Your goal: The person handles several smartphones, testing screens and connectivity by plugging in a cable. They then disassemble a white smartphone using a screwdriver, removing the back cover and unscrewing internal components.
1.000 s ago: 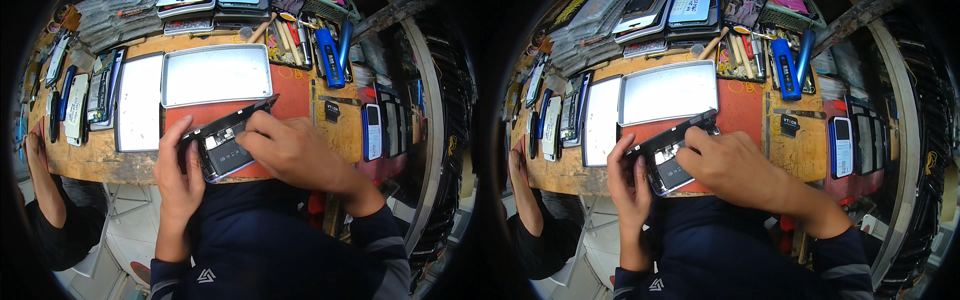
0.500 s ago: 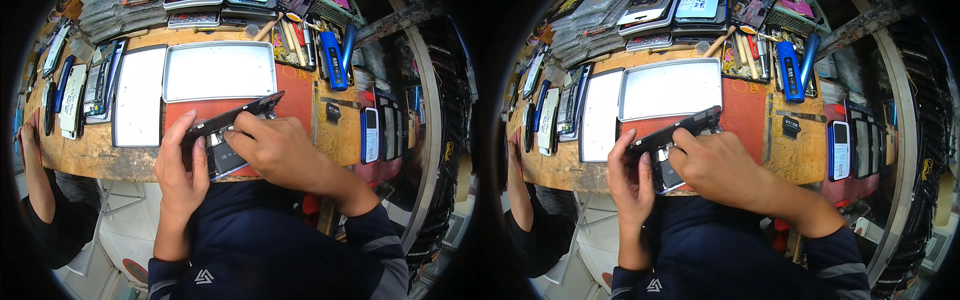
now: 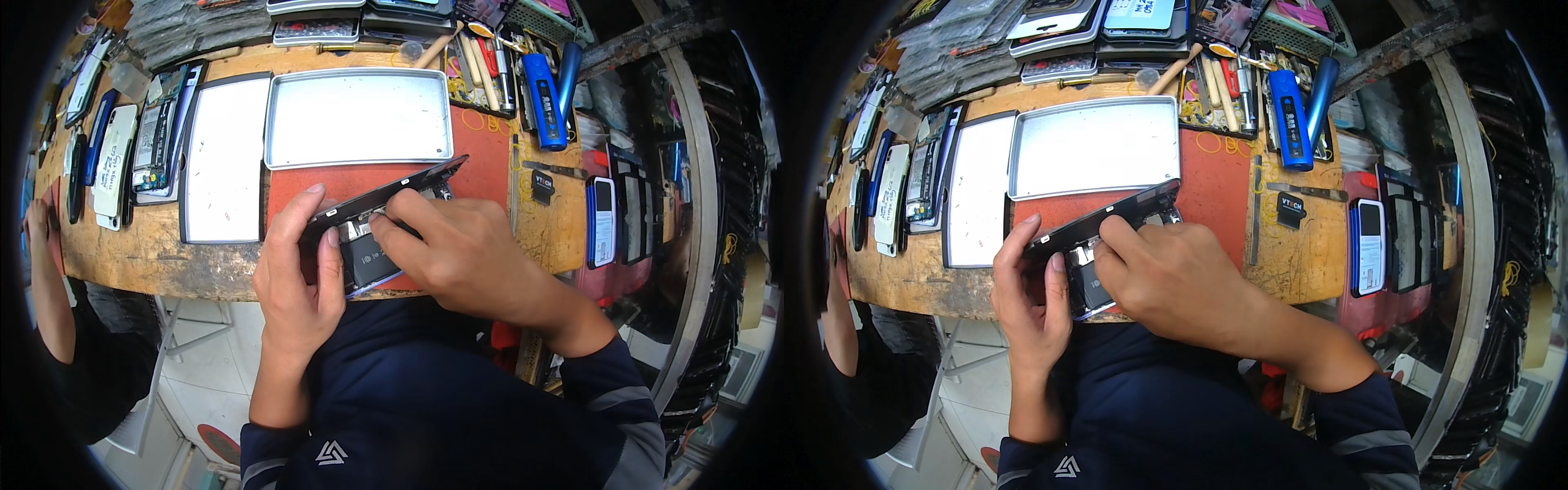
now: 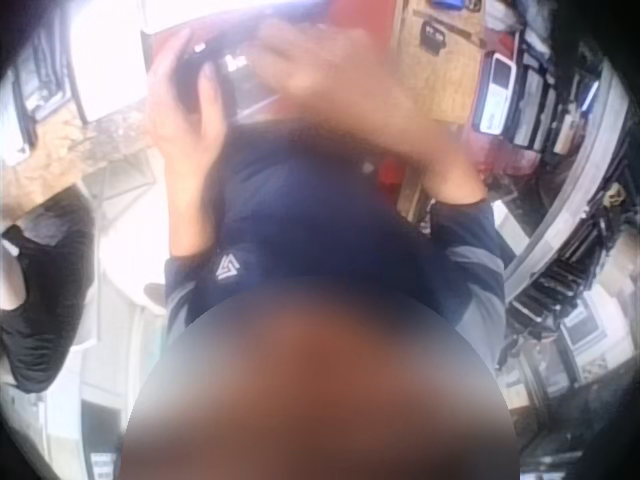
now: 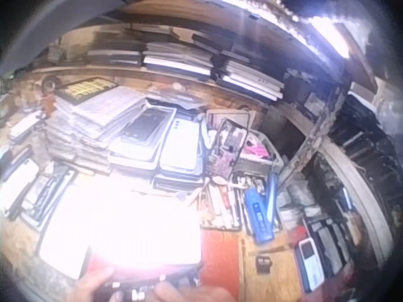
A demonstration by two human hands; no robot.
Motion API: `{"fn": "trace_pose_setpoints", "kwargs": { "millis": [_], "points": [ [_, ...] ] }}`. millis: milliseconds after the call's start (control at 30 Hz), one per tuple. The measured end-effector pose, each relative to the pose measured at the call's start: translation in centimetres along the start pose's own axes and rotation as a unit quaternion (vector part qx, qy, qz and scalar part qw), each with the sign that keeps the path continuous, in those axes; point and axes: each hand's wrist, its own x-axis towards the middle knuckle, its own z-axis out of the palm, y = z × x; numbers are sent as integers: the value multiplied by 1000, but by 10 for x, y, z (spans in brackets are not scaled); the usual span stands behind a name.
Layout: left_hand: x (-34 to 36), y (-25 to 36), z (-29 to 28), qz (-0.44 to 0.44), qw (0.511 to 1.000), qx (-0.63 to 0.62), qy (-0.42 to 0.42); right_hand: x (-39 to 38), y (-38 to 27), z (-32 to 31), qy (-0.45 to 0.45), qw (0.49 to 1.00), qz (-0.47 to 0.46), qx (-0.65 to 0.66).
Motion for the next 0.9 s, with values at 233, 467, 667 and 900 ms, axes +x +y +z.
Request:
{"fn": "trace_pose_setpoints", "kwargs": {
  "millis": [233, 467, 667, 900],
  "points": [
    [1, 1, 0, 5, 1000, 0, 2, 2, 4, 12, 20, 1000, -6, 9],
    [0, 1, 0, -21, 1000, -16, -4, 1, 4, 12, 13, 1000, -10, -22],
    [2, 1, -2, -7, 1000, -25, -14, -4, -10, -43, -40, 999, 29, -13],
    [5, 9, 4, 69, 995, 36, 62, 15, 17, -118, 183, 921, 179, 293]
  ]
}}
